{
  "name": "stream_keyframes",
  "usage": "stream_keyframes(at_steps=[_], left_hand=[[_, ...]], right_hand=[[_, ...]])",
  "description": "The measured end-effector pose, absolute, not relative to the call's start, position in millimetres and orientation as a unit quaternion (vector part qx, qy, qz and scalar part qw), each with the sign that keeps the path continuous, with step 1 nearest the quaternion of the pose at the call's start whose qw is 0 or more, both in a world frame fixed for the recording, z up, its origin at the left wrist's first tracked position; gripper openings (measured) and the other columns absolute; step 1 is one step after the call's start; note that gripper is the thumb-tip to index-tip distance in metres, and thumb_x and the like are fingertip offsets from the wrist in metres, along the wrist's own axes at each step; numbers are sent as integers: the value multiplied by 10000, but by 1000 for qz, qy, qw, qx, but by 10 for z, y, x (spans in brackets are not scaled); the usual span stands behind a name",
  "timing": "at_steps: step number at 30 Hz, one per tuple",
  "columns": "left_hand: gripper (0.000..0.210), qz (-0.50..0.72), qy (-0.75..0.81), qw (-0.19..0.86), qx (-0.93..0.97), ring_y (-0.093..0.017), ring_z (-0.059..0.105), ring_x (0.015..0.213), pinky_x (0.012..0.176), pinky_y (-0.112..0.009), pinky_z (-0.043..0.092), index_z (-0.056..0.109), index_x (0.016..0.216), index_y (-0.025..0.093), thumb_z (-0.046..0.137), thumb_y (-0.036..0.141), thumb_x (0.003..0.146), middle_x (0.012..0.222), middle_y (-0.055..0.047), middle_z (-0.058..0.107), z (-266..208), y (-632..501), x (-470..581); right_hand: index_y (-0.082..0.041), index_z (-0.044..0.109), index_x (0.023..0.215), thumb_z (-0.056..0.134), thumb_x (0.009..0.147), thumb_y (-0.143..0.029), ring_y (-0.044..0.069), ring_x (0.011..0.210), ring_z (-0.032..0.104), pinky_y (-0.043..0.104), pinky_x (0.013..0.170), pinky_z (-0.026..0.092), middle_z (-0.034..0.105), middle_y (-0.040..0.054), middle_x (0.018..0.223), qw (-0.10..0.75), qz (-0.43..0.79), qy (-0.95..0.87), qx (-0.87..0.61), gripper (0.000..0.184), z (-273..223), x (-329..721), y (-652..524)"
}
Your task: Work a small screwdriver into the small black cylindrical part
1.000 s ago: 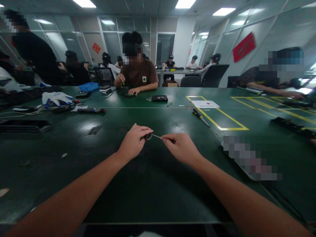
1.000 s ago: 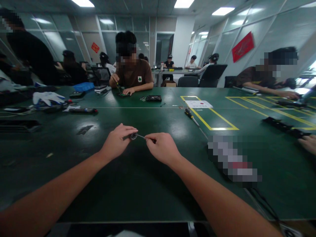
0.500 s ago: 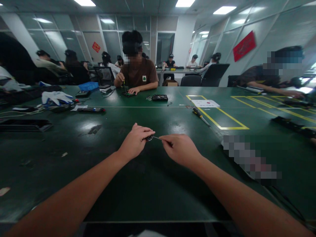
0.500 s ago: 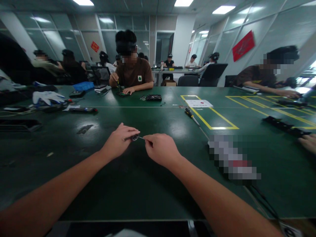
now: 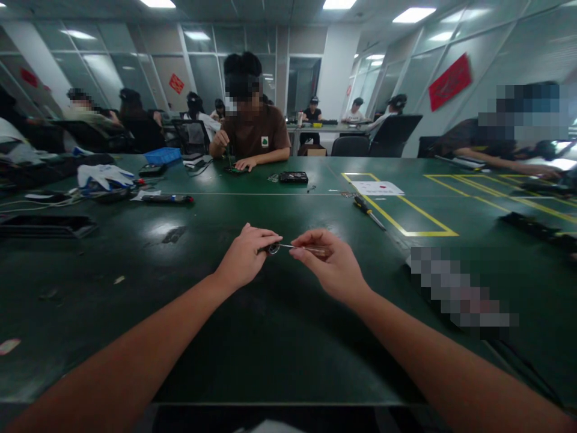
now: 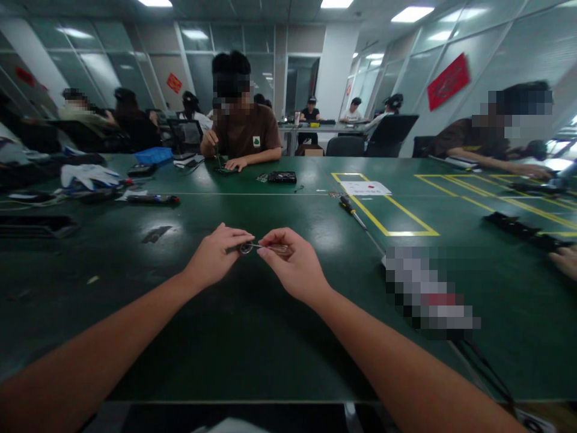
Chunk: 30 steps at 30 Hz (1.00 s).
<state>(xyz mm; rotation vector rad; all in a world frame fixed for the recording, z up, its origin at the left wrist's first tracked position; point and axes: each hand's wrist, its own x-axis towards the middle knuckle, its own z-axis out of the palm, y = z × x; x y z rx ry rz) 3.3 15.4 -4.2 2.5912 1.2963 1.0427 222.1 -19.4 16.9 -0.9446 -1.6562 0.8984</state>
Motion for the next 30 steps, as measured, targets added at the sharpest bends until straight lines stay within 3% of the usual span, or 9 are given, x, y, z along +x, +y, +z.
stream_keyframes(at_steps=[4, 12, 30], left_hand=[[372, 322, 406, 39, 854, -217, 651, 1151, 1198, -624, 263, 720, 1200, 262, 566, 70, 920, 1224, -44, 729, -33, 134, 65], [397, 304, 406, 30, 861, -222, 632, 1169, 1205, -642, 237, 716, 1221, 257, 553, 54, 921, 1230, -49, 724, -39, 127, 80], [343, 323, 415, 44, 850, -214, 651, 1144, 1205, -613, 254, 726, 1179, 263, 588, 87, 919, 1216, -32, 734, -23, 106, 83]], right_hand=[[-216, 654, 1022, 691, 904, -325, 206, 920, 741, 388, 874, 595, 759, 57, 985, 528, 390, -668, -351, 165, 164, 2206, -222], [-211, 642, 1018, 594, 973, -286, 205, 836, 749, 363, 791, 589, 759, 55, 904, 475, 247, -743, -401, 100, 167, 2240, -258], [-225, 627, 1065, 585, 988, -275, 205, 899, 748, 365, 832, 592, 756, 65, 978, 484, 245, -758, -363, 101, 160, 2253, -257]])
